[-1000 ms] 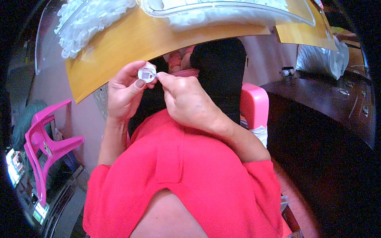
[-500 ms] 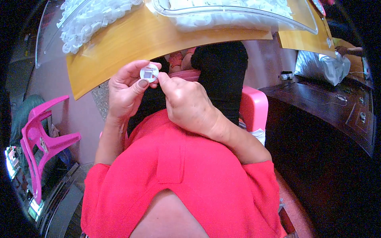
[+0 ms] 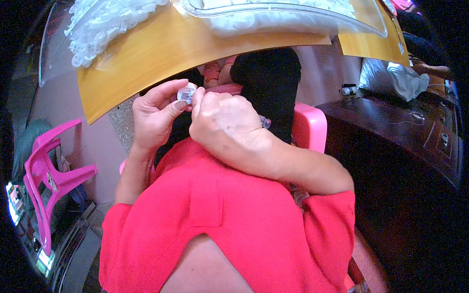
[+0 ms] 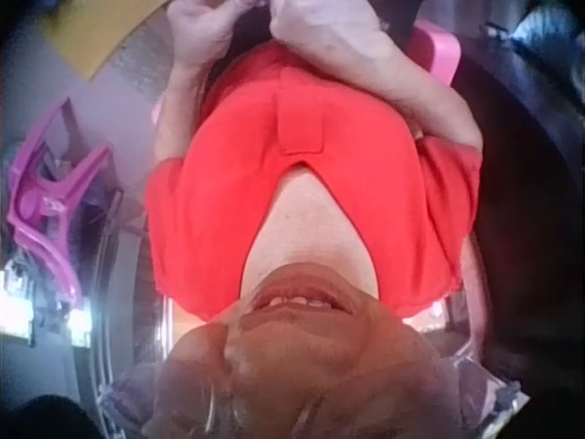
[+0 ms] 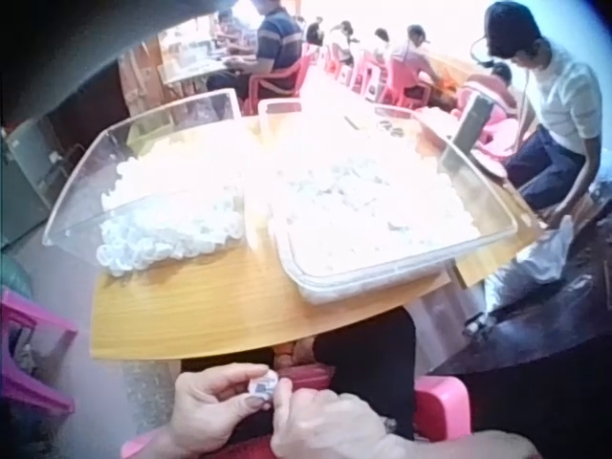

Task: The person assembles plastic components by taking small white plastic parts and inserting metal pins into them by hand.

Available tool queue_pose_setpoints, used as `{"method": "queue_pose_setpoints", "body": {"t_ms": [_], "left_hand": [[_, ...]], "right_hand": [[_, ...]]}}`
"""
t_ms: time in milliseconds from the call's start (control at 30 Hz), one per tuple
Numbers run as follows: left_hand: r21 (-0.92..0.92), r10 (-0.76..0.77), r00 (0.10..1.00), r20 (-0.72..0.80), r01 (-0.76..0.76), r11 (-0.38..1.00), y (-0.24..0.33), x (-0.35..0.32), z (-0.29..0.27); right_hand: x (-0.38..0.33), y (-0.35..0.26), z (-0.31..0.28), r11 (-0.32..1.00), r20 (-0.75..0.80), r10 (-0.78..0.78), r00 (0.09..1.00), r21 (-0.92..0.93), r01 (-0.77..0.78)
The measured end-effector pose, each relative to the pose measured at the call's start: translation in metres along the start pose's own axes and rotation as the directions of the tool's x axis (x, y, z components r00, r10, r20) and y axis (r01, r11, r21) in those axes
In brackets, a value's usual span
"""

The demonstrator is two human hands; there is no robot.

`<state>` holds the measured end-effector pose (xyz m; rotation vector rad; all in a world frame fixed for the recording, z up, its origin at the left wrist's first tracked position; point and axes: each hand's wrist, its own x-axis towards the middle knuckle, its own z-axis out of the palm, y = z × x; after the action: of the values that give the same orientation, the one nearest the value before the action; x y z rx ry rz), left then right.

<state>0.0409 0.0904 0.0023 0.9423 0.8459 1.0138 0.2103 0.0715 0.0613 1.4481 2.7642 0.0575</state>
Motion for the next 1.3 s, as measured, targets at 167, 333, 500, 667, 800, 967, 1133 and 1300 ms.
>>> {"method": "queue_pose_setpoints", "body": {"t_ms": [167, 333, 500, 667, 800, 967, 1133, 1300], "left_hand": [[0.070, -0.060, 0.998, 0.015, 0.059, 0.996, 0.003, -0.002, 0.006], [0.188, -0.154, 0.987, 0.037, 0.144, 0.972, 0.003, -0.001, 0.006], [-0.053, -0.157, 0.984, 0.086, 0.162, 0.985, -0.007, 0.004, 0.002], [-0.254, -0.107, 0.983, 0.150, 0.142, 0.957, 0.003, 0.010, -0.009], [-0.296, -0.107, 0.981, 0.165, 0.152, 0.943, 0.006, 0.006, -0.009], [-0.297, -0.094, 0.981, 0.171, 0.142, 0.944, 0.008, 0.006, -0.007], [-0.274, -0.094, 0.981, 0.171, 0.139, 0.952, 0.009, 0.005, -0.009], [-0.219, -0.091, 0.981, 0.172, 0.128, 0.967, 0.011, 0.004, -0.007]], "right_hand": [[0.001, -0.002, -0.003, 0.991, 0.054, -0.083, 0.995, -0.104, 0.088], [-0.002, -0.010, -0.007, 0.941, 0.222, -0.128, 0.967, -0.281, 0.189], [-0.003, -0.001, -0.009, 0.933, 0.125, -0.182, 0.975, -0.290, 0.212], [-0.010, 0.025, -0.015, 0.995, -0.002, -0.013, 1.000, 0.102, 0.014], [-0.015, 0.026, -0.014, 0.981, -0.042, 0.061, 0.997, 0.186, -0.052], [-0.015, 0.018, -0.015, 0.972, -0.060, 0.032, 0.998, 0.236, -0.017], [-0.011, 0.016, -0.016, 0.968, -0.086, 0.034, 0.996, 0.252, -0.011], [-0.008, 0.014, -0.021, 0.973, -0.013, -0.005, 1.000, 0.231, 0.008]]}}
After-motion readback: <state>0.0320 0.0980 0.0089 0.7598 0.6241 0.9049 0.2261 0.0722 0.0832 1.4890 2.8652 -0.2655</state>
